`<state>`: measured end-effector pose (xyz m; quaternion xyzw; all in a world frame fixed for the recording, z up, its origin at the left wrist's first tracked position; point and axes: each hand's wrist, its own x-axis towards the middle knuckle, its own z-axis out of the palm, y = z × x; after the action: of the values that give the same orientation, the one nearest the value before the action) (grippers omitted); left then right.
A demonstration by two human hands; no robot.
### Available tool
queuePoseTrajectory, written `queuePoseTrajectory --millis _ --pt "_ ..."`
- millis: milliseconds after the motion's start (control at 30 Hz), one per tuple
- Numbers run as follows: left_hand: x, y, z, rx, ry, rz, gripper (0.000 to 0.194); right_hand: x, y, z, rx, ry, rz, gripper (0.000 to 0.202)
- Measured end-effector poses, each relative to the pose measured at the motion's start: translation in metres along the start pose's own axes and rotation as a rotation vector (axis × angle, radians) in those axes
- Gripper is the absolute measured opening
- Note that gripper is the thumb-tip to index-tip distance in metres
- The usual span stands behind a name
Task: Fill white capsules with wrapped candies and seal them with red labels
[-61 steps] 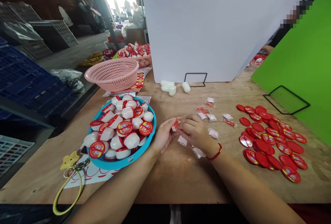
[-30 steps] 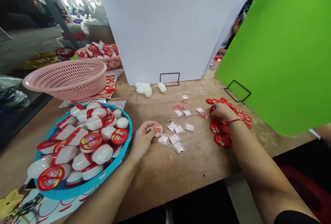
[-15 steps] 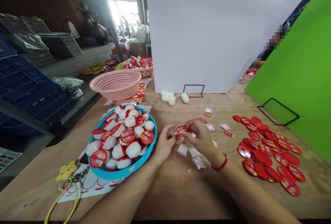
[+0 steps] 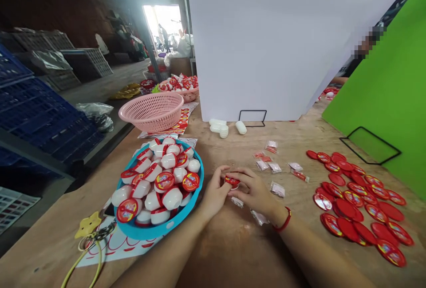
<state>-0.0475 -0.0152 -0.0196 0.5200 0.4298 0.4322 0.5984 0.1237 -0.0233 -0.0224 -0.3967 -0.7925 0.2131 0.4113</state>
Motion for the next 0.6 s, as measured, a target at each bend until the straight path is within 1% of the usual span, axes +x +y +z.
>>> queuePoseTrajectory --millis 67,133,267,333,433,500,600 --pt "-0.001 0.002 0.0 0.027 -0.046 0.02 0.037 -0.001 0.005 0.002 0.019 0.0 0.014 0.04" --pt "-0.002 0.003 -0.001 0.011 -0.094 0.011 0.04 -0.001 0.009 0.001 0.015 0.01 0.032 0.037" --pt "0.0 -0.002 -0.002 -0.122 -0.16 -0.071 0.059 0.0 0.014 -0.007 0.02 -0.01 0.059 0.036" --pt "0.002 -0.004 -0.002 -0.175 -0.169 -0.068 0.065 0.001 0.011 -0.011 0.018 -0.044 0.079 0.036" --pt "0.002 -0.002 0.0 -0.195 -0.123 -0.036 0.061 0.001 0.002 -0.015 -0.012 -0.092 0.126 0.037" --pt "0.001 0.002 0.0 -0.183 -0.097 -0.036 0.056 0.0 -0.002 -0.014 -0.013 -0.097 0.151 0.033" --pt "0.001 0.006 -0.001 -0.202 -0.143 -0.083 0.054 -0.001 -0.004 -0.012 0.0 -0.071 0.158 0.027"
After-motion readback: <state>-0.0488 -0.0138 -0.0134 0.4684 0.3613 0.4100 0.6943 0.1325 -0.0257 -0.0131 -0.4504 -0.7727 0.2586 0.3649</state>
